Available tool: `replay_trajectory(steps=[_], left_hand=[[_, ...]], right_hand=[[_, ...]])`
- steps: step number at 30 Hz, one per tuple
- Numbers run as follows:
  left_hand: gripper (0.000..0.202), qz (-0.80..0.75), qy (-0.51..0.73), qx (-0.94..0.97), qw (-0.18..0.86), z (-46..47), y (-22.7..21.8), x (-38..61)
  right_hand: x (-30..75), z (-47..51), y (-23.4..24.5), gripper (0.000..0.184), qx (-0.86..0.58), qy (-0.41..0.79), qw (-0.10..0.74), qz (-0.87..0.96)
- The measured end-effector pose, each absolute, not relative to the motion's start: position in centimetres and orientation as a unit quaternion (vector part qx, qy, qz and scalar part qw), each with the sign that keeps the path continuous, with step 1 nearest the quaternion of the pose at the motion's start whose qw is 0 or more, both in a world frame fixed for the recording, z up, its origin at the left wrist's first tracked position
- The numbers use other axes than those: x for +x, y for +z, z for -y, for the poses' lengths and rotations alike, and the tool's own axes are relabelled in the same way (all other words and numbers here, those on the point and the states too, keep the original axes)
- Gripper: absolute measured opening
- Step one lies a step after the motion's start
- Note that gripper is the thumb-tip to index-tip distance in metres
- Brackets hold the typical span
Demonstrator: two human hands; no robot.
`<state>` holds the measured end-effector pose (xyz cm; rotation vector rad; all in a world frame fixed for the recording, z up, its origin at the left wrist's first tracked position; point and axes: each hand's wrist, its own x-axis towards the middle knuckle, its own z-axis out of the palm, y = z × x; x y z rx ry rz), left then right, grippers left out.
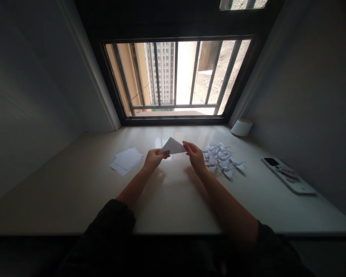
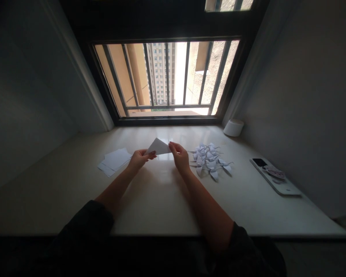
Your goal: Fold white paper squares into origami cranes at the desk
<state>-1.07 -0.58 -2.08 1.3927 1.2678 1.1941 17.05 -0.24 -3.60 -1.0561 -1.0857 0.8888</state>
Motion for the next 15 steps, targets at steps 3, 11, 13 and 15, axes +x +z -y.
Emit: replay_trajectory(steps=[3,11,13,15], left_hand=[[0.033,-0.505,0.452,0.613,0.406,0.4,-2.0,-1.5],[0.075,-0.52,0.554,0.504,0.411,0.6,-1.8,-1.2],[0.076,-0.533,0.541,0.471,0.448,0.8,-1.7,-0.8],[0.068,-0.533,0.516,0.451,0.496,1.0,-1.5,-0.5]], right_hand=[[16.7,0.6,-3.5,0.034,-0.459,0.393,0.608,0.516],[15.8,0.8,-4.5,0.033,-0.495,0.369,0.618,0.486],[15.6,1.4,-4.1,0.029,-0.504,0.272,0.639,0.514],[15.4,2.0,-3.6,0.021,-0.488,0.179,0.636,0.57]])
